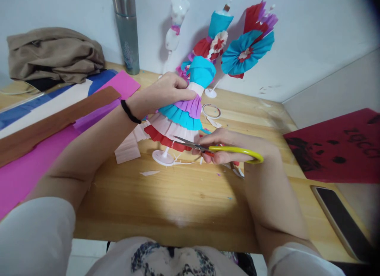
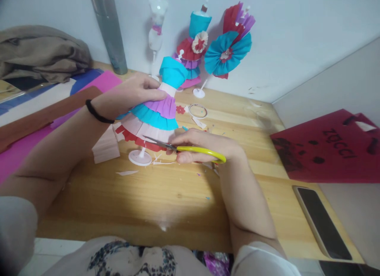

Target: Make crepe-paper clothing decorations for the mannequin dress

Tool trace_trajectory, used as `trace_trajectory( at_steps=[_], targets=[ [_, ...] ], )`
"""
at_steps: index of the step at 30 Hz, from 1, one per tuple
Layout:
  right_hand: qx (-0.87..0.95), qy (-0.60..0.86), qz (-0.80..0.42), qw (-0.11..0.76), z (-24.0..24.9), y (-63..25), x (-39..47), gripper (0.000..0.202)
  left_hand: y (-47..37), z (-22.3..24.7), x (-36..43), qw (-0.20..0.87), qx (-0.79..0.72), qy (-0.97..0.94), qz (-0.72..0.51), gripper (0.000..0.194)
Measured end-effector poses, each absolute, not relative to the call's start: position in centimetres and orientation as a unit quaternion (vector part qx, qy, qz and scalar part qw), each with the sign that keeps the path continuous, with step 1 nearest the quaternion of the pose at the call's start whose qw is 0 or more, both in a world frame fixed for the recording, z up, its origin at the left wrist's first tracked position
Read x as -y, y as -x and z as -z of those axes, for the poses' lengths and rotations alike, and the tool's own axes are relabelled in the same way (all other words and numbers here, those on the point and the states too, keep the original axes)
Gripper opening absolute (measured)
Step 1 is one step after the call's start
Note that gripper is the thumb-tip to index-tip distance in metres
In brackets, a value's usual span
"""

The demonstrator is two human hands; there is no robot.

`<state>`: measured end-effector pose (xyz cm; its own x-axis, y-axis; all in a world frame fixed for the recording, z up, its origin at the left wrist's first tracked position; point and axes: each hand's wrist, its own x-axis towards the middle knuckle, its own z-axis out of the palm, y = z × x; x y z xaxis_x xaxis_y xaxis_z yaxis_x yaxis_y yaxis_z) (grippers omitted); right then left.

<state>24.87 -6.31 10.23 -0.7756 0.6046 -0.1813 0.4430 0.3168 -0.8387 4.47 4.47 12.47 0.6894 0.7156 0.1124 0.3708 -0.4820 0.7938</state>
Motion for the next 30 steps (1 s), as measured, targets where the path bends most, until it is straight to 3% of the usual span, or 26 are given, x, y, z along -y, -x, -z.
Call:
trace_trajectory(
  at_steps=[8, 17, 30],
  targets=[
    [0.8, 0.352, -0.478, 0.088, -10.05, -24.92, 6.49, 0.052, -4.36, -12.23, -4.47, 0.405, -0.304, -0.829, -0.236, 0.049],
    [0.796, 0.343, -0.488, 0.101, -10.06, -24.9, 6.51, 0.064, -4.11, -11.74, -4.82, 0.409, -0.287, -0.836, -0.228, 0.044],
    [0.779, 0.355, -0.505, 0.111, -9.68, -25.18, 6.58, 0.065, -4.24, -11.78, -4.7, 0.421, -0.301, -0.826, -0.223, 0.046]
  ],
)
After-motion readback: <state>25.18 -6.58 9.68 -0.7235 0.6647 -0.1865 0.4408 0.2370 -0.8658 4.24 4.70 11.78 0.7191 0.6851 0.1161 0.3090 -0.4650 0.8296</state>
